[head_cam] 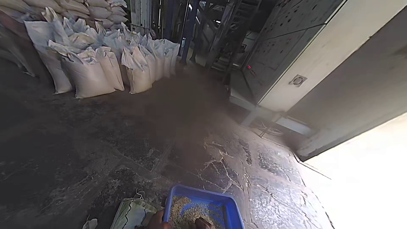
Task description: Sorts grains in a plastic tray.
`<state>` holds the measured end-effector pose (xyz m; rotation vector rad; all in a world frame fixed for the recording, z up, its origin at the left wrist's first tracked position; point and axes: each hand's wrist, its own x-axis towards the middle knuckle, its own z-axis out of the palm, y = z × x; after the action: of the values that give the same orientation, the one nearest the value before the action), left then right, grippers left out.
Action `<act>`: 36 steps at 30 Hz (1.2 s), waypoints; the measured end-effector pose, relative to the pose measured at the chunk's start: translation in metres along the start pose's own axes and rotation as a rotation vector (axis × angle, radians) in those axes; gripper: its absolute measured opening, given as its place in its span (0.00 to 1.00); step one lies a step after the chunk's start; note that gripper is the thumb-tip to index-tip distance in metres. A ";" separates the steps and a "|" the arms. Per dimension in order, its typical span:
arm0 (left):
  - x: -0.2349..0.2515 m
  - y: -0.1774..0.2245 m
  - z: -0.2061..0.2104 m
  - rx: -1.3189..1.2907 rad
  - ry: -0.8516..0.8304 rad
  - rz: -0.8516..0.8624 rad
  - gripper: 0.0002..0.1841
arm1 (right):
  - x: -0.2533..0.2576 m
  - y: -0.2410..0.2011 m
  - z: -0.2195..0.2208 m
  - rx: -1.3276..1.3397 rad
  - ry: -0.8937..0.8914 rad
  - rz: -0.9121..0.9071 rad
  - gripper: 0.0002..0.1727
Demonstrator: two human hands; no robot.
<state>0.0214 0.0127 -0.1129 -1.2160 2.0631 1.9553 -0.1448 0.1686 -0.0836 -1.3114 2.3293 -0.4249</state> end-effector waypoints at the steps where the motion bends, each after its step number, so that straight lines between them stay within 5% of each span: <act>1: 0.000 0.001 0.000 -0.005 -0.002 -0.003 0.25 | 0.000 -0.001 -0.001 0.007 0.017 -0.004 0.27; 36: 0.000 0.011 0.000 -0.021 -0.009 -0.072 0.26 | 0.011 0.004 -0.009 0.013 -0.016 0.032 0.27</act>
<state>0.0155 0.0114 -0.1036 -1.2647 1.9704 1.9521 -0.1570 0.1621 -0.0803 -1.2654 2.3279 -0.4170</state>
